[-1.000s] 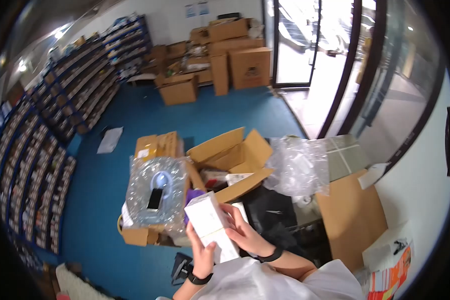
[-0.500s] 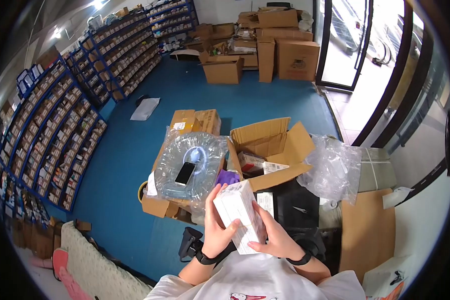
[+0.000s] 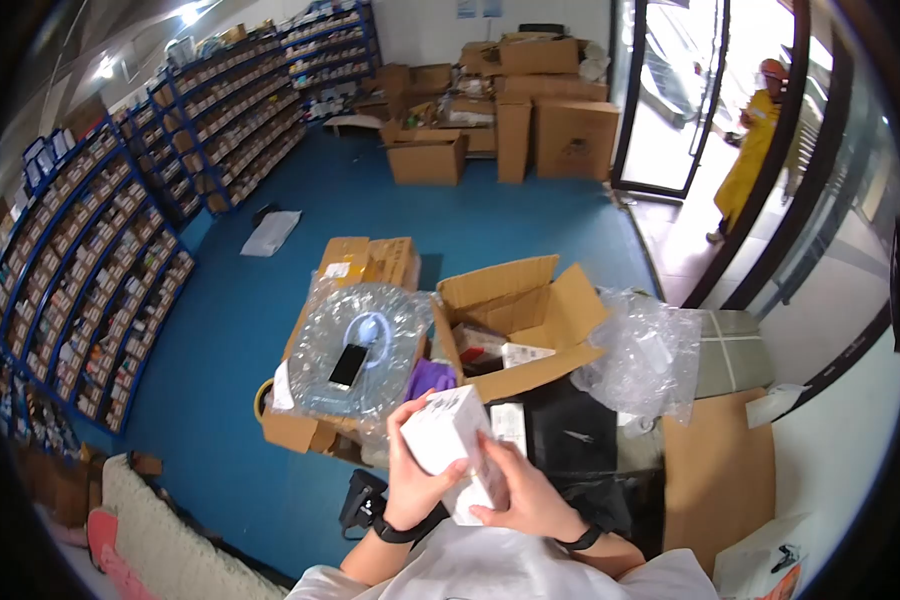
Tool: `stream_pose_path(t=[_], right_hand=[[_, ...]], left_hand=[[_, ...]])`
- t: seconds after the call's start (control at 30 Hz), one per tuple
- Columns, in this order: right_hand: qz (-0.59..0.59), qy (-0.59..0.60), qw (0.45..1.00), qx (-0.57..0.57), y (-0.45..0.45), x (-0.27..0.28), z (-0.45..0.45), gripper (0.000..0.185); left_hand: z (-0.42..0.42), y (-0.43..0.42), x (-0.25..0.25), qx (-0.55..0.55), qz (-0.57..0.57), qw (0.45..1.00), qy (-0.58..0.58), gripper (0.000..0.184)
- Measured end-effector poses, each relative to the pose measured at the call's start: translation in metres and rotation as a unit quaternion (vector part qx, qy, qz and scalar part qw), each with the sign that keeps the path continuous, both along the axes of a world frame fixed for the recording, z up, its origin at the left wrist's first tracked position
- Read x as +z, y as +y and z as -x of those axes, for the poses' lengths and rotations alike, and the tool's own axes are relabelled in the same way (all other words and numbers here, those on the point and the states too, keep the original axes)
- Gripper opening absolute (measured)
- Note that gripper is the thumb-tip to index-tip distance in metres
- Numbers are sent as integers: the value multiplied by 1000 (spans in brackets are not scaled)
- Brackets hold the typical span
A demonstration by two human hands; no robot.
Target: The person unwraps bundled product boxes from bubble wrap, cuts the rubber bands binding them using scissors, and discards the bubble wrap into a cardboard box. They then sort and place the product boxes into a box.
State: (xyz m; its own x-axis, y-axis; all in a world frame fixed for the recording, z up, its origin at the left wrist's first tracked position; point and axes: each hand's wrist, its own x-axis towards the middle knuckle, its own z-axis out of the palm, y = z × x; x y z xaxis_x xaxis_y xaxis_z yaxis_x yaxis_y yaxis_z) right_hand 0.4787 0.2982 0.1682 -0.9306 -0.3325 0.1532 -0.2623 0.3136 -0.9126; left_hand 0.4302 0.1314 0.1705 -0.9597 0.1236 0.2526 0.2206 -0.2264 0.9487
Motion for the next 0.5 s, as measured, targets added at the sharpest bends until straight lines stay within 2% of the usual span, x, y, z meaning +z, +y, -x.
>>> stream_pose_path(t=[0.1, 0.17, 0.27, 0.3, 0.37, 0.4, 0.47, 0.5], right_hand=[[-40, 43, 998, -36, 0, 1, 1, 83], [-60, 28, 997, -36, 1, 4, 0, 81], [-28, 74, 996, -50, -1, -9, 5, 74], [-35, 28, 997, -60, -2, -5, 4, 69], [-88, 179, 971, -133, -5, -13, 11, 64], [-102, 199, 964, -147, -3, -13, 12, 53], [-101, 208, 962, -141, -5, -22, 16, 47], [-100, 216, 963, -126, -5, -26, 19, 42]], left_hand=[[-3, 4, -5, -36, -67, 995, -62, 90], [0, 1, -20, -68, -99, 990, -76, 89], [-4, 7, -27, -57, -111, 986, -107, 81], [-1, 6, -38, -44, -91, 989, -111, 85], [2, 16, -46, 30, -19, 999, -14, 94], [1, 17, -48, 22, -18, 1000, -12, 94], [-6, 28, -25, 93, 21, 995, -17, 105], [-4, 28, -27, 91, 22, 996, -16, 105]])
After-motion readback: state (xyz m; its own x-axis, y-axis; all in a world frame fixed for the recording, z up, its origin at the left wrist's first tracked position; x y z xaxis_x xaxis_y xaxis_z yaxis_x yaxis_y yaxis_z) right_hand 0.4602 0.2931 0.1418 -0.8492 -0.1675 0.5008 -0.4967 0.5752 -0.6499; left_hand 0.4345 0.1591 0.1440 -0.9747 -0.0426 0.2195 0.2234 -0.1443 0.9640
